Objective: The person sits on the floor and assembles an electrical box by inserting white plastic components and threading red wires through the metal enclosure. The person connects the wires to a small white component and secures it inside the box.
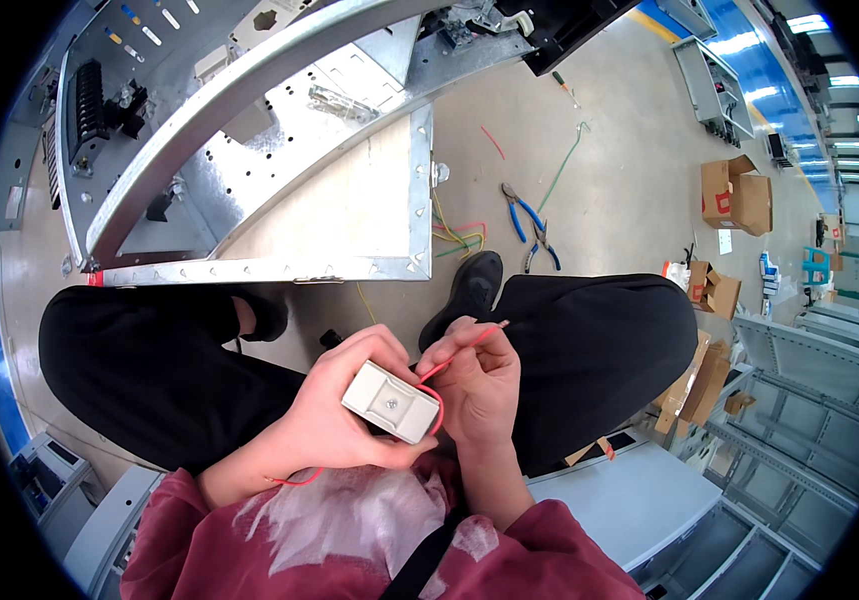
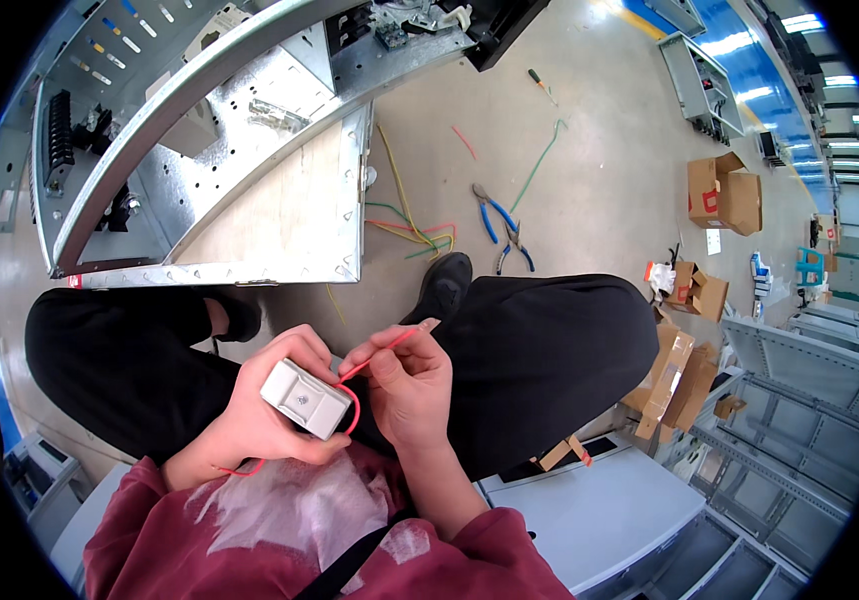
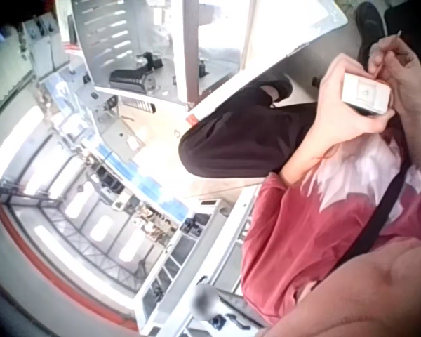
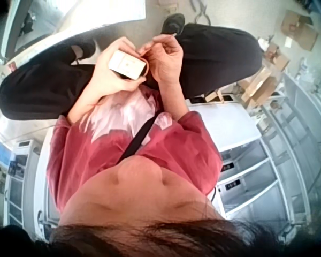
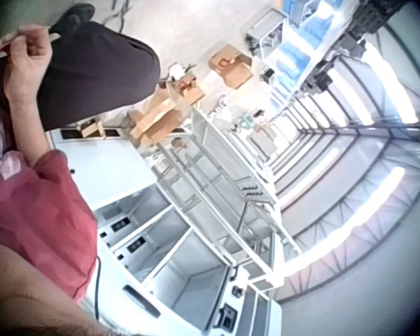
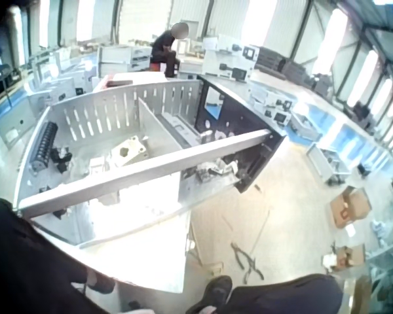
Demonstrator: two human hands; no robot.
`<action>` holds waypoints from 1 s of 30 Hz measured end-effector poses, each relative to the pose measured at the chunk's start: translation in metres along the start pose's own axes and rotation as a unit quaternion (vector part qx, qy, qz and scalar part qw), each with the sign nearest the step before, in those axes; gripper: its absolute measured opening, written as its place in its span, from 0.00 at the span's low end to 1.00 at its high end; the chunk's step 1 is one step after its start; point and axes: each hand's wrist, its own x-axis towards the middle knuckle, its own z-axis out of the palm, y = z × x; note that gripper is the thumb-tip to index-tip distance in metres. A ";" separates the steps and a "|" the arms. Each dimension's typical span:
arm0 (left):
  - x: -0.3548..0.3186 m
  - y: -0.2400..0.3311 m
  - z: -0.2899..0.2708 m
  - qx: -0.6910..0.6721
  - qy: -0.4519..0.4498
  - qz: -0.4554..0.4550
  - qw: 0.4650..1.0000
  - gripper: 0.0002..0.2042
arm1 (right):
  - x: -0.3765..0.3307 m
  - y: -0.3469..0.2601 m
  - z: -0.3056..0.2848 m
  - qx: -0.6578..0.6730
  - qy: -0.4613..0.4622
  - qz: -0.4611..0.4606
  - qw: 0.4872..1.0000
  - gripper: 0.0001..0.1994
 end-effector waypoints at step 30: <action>-0.002 -0.038 0.035 -0.176 0.103 -0.129 0.971 0.21 | -0.043 -0.010 -0.003 -0.098 0.093 0.252 0.958 0.19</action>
